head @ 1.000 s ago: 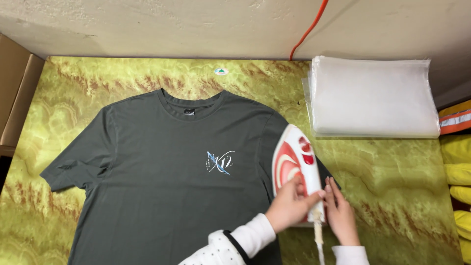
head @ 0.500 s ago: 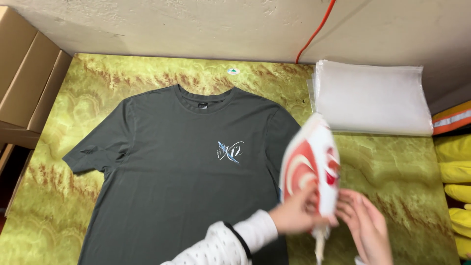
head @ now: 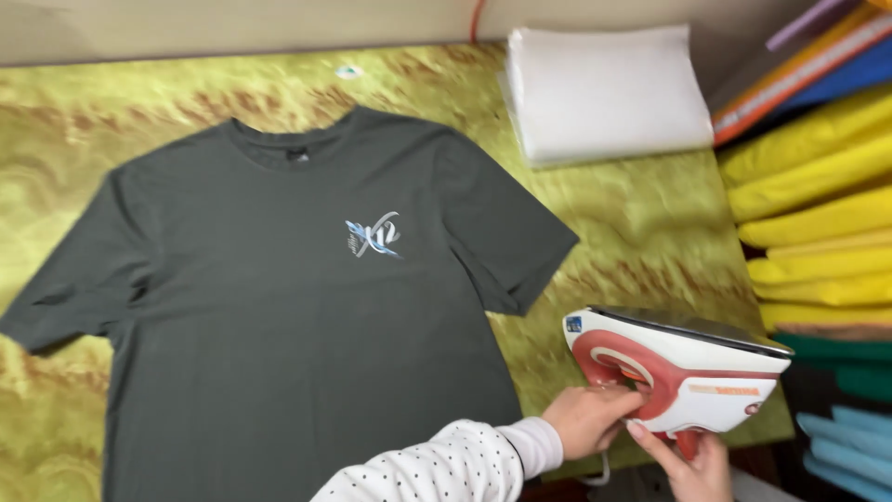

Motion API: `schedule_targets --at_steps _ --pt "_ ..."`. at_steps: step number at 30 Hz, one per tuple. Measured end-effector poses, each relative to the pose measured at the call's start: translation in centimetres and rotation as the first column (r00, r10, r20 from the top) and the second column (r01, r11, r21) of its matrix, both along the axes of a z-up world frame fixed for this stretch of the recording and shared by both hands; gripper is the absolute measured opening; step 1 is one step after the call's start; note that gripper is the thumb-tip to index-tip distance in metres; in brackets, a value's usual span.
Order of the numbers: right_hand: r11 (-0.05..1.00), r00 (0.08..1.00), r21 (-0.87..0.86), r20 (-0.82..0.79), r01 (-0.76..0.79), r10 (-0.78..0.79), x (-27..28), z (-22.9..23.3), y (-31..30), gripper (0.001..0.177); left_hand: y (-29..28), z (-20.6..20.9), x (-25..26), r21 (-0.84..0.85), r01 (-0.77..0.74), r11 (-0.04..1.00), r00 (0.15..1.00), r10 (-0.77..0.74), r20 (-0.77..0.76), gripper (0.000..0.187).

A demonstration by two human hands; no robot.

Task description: Ironing a jacket, folding it, placing it in a plastic bag, then into a cardboard box, followed by ironing a t-shirt.

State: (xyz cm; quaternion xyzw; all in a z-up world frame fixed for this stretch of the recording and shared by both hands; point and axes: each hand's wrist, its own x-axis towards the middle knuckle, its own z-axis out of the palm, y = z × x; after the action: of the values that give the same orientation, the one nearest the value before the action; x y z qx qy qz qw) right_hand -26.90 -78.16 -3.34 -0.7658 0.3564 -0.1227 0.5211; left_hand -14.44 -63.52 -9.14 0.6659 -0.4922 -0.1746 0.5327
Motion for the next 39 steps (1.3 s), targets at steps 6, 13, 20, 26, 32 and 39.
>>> schedule_targets --at_steps 6,13,20,26,32,39 --pt "0.967 0.978 0.192 0.096 0.167 -0.188 0.0 1.0 4.8 0.056 0.6 -2.2 -1.5 -0.028 0.080 0.996 0.995 -0.078 0.065 0.041" --pt "0.922 0.954 0.287 0.071 0.259 -0.290 -0.9 1.1 7.3 0.055 1.8 -4.4 -3.1 0.036 0.000 0.999 0.957 -0.011 0.290 0.049" --pt "0.928 0.943 0.264 0.131 0.263 -0.305 -2.5 -1.2 7.7 0.057 21.5 2.9 2.9 0.215 -0.075 0.974 0.994 0.056 0.090 0.043" --pt "0.861 0.822 0.066 0.268 0.504 -0.502 -4.9 -10.4 9.0 0.055 52.9 3.3 5.2 0.212 -0.883 0.420 0.469 0.819 0.331 0.023" --pt "0.970 0.994 -0.241 -0.088 0.040 -0.063 1.9 -13.0 11.8 0.044 66.7 -4.1 1.4 0.551 -0.830 0.089 0.158 0.984 0.079 0.049" --pt "0.997 0.848 -0.008 -0.526 -0.082 0.066 9.9 -2.8 17.9 0.041 65.5 -3.6 5.0 0.778 -0.610 0.149 0.149 0.986 -0.073 0.062"
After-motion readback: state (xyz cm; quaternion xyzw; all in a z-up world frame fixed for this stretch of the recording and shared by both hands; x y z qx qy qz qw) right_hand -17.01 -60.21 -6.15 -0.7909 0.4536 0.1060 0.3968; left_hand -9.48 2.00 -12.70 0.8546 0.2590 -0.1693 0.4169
